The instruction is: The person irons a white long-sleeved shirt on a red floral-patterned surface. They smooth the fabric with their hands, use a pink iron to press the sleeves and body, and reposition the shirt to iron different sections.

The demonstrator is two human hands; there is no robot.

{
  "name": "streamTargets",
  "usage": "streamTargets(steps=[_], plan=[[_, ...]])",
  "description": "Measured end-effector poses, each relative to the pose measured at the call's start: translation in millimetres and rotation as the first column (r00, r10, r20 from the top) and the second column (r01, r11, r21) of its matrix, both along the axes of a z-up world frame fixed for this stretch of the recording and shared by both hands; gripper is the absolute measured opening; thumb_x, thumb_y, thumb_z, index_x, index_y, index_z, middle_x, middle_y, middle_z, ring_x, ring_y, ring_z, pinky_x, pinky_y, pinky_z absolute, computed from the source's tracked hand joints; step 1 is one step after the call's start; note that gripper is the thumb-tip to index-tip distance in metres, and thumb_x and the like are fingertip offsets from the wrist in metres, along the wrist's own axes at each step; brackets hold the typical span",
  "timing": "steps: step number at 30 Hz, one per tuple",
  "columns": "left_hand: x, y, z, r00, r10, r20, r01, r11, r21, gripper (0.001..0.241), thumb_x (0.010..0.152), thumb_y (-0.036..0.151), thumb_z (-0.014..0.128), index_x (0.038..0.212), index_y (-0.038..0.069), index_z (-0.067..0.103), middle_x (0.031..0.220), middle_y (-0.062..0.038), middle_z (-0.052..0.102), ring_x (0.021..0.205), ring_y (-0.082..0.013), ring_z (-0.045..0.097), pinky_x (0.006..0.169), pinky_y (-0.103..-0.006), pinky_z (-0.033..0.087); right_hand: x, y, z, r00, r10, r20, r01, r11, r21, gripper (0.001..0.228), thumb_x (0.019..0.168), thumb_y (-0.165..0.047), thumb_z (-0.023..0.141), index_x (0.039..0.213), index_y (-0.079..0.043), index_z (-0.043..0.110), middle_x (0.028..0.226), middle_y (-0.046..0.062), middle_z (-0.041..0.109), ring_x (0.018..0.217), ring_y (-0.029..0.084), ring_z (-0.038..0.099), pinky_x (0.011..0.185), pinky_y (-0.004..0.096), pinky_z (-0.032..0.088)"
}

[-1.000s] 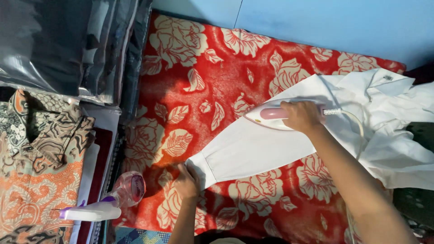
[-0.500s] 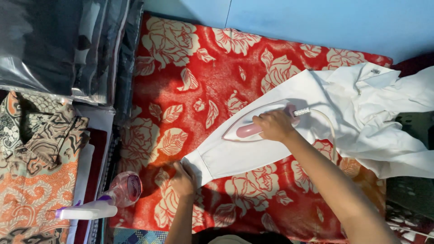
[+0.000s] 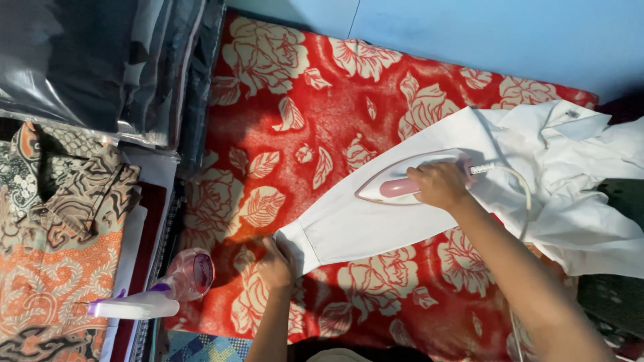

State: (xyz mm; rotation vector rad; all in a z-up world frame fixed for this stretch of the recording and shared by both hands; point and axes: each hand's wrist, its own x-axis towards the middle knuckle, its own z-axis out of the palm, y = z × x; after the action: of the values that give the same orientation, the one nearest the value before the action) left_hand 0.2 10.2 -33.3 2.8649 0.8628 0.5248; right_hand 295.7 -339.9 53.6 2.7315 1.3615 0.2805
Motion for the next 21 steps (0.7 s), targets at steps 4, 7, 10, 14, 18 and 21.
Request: streamTargets(steps=[4,7,10,14,18,21], plan=[[2,-1,4,1.0,-0.011,0.009,0.011,0.998,0.054,0.013,0.098,0.029,0.058,0.098,0.017,0.053,0.039,-0.001,0.046,0.034,-0.0264,0.059,0.038,-0.0344,0.05,-14,40,2,0.999,0.04,-0.005,-0.04,0.999,0.006,0.032,0.061,-0.033,0.071,0.093,-0.028,0.067,0.068,-0.001,0.066,0.062,0.022,0.07,0.059,0.036,0.058],[0,-1,-1,1.0,-0.006,0.025,0.005,0.999,0.035,0.014,0.098,0.029,0.058,0.099,0.016,0.053,0.04,-0.001,0.048,0.034,-0.0269,0.059,0.038,-0.037,0.049,-25,62,-5,0.998,0.055,-0.014,-0.055,0.998,0.019,0.031,0.058,-0.036,0.072,0.088,-0.027,0.066,0.068,-0.002,0.065,0.063,0.02,0.069,0.059,0.035,0.058],[2,0,5,0.999,-0.015,0.033,0.013,0.999,0.041,0.013,0.099,0.027,0.059,0.096,0.016,0.052,0.039,-0.002,0.047,0.034,-0.027,0.059,0.037,-0.0356,0.048,-38,80,-10,0.996,0.071,-0.05,-0.07,0.997,0.037,0.031,0.061,-0.034,0.07,0.091,-0.026,0.067,0.069,-0.002,0.064,0.063,0.021,0.068,0.057,0.037,0.057],[4,0,11,0.999,-0.011,0.05,0.009,1.0,0.028,0.013,0.098,0.026,0.06,0.096,0.015,0.054,0.04,-0.003,0.047,0.035,-0.028,0.059,0.038,-0.0358,0.049,-59,106,-1,0.998,0.042,-0.051,-0.038,0.997,0.068,0.022,0.059,-0.031,0.07,0.079,-0.024,0.065,0.066,-0.001,0.065,0.06,0.023,0.068,0.056,0.037,0.056],[4,-1,19,0.998,-0.017,0.062,0.016,1.0,0.008,0.013,0.099,0.026,0.059,0.095,0.015,0.054,0.04,-0.003,0.048,0.036,-0.0276,0.06,0.038,-0.0358,0.049,-89,128,-12,0.977,-0.019,-0.213,0.028,0.999,0.041,0.022,0.061,-0.027,0.072,0.083,-0.021,0.071,0.067,0.002,0.069,0.062,0.028,0.072,0.056,0.043,0.058],[5,-1,14,0.998,-0.013,0.068,0.012,1.0,0.008,0.014,0.098,0.026,0.061,0.096,0.015,0.053,0.04,-0.003,0.049,0.036,-0.0273,0.061,0.038,-0.0363,0.05,-99,126,-28,0.943,-0.235,-0.234,0.23,0.972,-0.051,0.031,0.069,-0.03,0.069,0.1,-0.027,0.07,0.067,0.001,0.069,0.062,0.029,0.073,0.057,0.045,0.056]])
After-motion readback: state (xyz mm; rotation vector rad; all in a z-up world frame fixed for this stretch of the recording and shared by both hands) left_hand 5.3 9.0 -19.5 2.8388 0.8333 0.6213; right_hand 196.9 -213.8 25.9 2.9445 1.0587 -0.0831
